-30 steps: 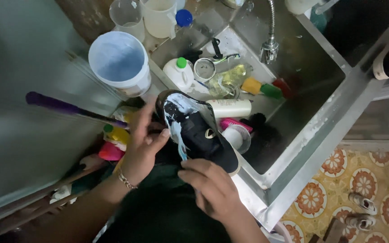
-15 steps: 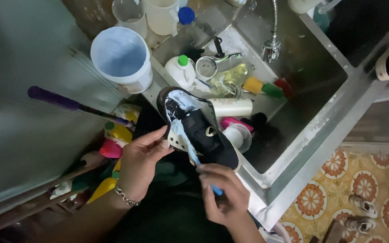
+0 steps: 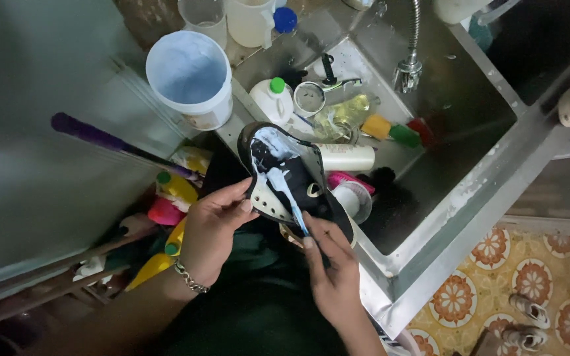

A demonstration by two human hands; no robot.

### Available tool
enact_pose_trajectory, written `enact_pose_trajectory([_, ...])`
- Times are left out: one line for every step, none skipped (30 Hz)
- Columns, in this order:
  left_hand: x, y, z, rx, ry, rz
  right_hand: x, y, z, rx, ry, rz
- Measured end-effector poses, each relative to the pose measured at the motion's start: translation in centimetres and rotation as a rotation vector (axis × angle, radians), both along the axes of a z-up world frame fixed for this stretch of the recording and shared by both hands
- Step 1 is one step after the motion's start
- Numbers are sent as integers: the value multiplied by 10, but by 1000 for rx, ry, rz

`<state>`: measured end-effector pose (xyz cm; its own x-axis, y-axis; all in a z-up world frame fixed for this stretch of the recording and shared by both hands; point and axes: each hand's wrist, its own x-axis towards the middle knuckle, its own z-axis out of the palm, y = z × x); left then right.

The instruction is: A person cleans a black and white sneaker in a sink using a sponge, toothbrush, and cleaning paste.

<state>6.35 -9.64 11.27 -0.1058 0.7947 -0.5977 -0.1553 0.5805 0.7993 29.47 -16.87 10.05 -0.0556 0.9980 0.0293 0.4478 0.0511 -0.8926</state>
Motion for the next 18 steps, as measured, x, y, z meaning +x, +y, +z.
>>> enact_pose_trajectory([-1,-1,-4,-1,0,2,-2,1,-2,-1,0,2])
enact_pose_trajectory([-2,-1,-9,4,-15,-7,-4,2,-4,34,-31,-12])
enact_pose_trajectory([-3,-2,-13,9,-29,-17,-6,3,-6,69,-62,-27])
enact_pose_trajectory([-2,-1,-10,8,-29,-16,-6,3,-8,68,-62,-26])
enact_pose_trajectory([-2,1,-7,-17,-30,-3,-7,3,-11,77,-85,-50])
enact_pose_trajectory([-2,1,-5,-43,-31,10,-8,3,-13,85,-108,-73])
enact_pose_trajectory([-2,2,-3,-46,-31,11,-7,3,-13,82,-108,-72])
enact_pose_trajectory([-2,2,-1,-62,-42,21,-6,3,-13,116,-131,-47])
enact_pose_trajectory([-2,3,1,-79,-54,30,-5,4,-13,150,-154,-22])
enact_pose_trajectory([-3,4,1,-79,-54,31,-6,3,-10,150,-154,-21])
enact_pose_trajectory([-4,5,1,-99,-81,39,-7,3,-6,150,-96,-20])
enact_pose_trajectory([-5,7,2,-118,-107,46,-8,3,-3,152,-37,-21])
enact_pose_trajectory([-5,6,-5,-118,-106,47,-4,1,-4,152,-36,-20])
enact_pose_trajectory([-4,5,-12,-89,-111,49,0,-1,-6,141,-35,-2])
enact_pose_trajectory([-4,3,-18,-60,-115,51,4,-3,-7,130,-34,17])
enact_pose_trajectory([-3,4,-14,-59,-117,49,4,1,-8,132,-36,16])
enact_pose_trajectory([-3,4,-10,-73,-160,75,4,5,-8,161,-77,-19])
enact_pose_trajectory([-2,3,-6,-90,-203,101,4,8,-8,186,-119,-55])
